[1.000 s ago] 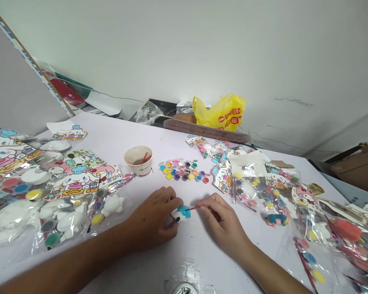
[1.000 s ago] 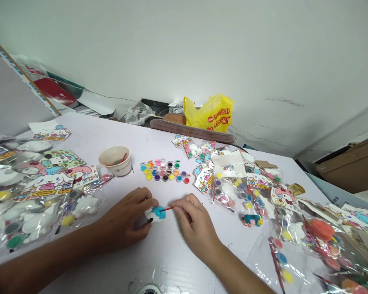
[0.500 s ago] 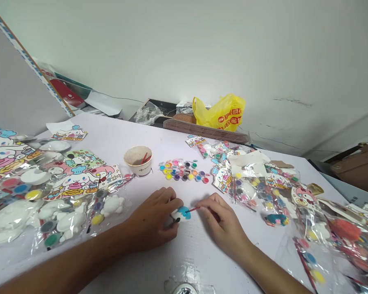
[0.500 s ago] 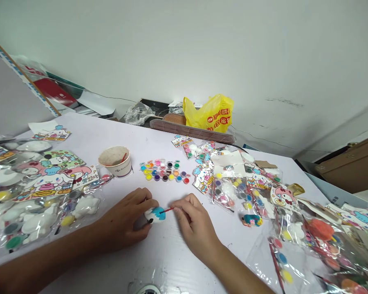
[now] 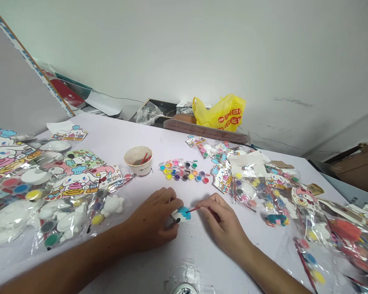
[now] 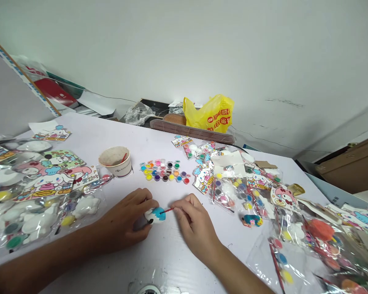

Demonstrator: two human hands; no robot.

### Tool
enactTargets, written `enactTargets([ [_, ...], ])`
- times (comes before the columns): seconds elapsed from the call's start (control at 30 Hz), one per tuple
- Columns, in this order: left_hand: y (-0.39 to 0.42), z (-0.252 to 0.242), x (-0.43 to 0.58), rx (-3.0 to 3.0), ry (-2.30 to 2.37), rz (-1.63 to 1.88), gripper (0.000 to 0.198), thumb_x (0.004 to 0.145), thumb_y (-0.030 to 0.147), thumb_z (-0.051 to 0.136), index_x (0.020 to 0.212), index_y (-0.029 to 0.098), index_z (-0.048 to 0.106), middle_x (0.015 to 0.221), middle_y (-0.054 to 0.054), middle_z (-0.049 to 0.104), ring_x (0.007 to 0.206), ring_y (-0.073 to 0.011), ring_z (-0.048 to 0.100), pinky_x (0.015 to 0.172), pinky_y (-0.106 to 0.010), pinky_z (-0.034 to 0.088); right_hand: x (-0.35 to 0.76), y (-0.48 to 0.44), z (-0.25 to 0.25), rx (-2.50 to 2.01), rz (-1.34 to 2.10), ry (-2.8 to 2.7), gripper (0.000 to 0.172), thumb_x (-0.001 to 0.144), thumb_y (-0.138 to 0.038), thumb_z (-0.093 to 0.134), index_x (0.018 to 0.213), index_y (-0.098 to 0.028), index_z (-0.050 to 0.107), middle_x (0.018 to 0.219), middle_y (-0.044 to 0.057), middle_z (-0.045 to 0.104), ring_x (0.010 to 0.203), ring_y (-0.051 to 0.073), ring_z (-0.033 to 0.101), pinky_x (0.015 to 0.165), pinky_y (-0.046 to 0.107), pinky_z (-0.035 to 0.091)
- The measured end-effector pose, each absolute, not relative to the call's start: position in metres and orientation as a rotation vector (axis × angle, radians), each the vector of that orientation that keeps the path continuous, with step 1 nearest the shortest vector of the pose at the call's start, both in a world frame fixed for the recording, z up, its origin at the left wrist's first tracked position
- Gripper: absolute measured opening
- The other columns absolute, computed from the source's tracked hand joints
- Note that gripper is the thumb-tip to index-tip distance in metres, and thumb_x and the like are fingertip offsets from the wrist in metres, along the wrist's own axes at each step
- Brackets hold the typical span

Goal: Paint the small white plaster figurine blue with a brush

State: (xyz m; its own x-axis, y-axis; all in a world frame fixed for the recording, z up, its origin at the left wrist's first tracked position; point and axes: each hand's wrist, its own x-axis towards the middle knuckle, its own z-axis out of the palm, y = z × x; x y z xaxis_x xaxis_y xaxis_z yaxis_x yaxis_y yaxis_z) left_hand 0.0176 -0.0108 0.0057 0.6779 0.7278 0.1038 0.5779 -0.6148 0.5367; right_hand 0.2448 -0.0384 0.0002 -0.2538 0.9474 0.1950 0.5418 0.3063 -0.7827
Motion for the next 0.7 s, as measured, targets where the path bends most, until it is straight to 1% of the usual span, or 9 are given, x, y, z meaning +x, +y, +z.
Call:
enactTargets([
  [0.3,-0.01,0.01,0.0178,2.42,1.019,0.409,0.027,0.074,0.011,0.056,0.098,0.021,0.054,0.099,-0.004,0.049,0.091,-0.0228,0.045,0.079,-0.035,0.039,0.2454,-0.0387,-0.0023,-1.303,0.78,-1.916,0.024,0.099,-0.023,0.047,0.103,-0.025,0.07,0.084,0.004,0.052,0.074,0.017,0.052,0.066,0.029,0.045],
  [0.53,-0.0109,0.0091,0.0182,2.421,1.022,0.398,0.026,0.074,0.011,0.056,0.097,0.021,0.054,0.098,-0.004,0.049,0.09,-0.0223,0.045,0.079,-0.035,0.039,0.2463,-0.039,-0.0038,-1.295,0.749,-1.902,0.023,0.099,-0.022,0.047,0.103,-0.025,0.07,0.086,0.004,0.054,0.078,0.018,0.054,0.07,0.03,0.045],
  [0.7,-0.0107,0.0075,0.0173,2.422,1.028,0.412,0.026,0.074,0.012,0.056,0.098,0.021,0.054,0.099,-0.004,0.049,0.09,-0.0226,0.045,0.08,-0.035,0.039,0.2464,-0.0378,-0.0051,-1.315,0.747,-1.86,0.021,0.099,-0.025,0.048,0.1,-0.024,0.069,0.084,0.004,0.054,0.076,0.018,0.053,0.066,0.029,0.045],
])
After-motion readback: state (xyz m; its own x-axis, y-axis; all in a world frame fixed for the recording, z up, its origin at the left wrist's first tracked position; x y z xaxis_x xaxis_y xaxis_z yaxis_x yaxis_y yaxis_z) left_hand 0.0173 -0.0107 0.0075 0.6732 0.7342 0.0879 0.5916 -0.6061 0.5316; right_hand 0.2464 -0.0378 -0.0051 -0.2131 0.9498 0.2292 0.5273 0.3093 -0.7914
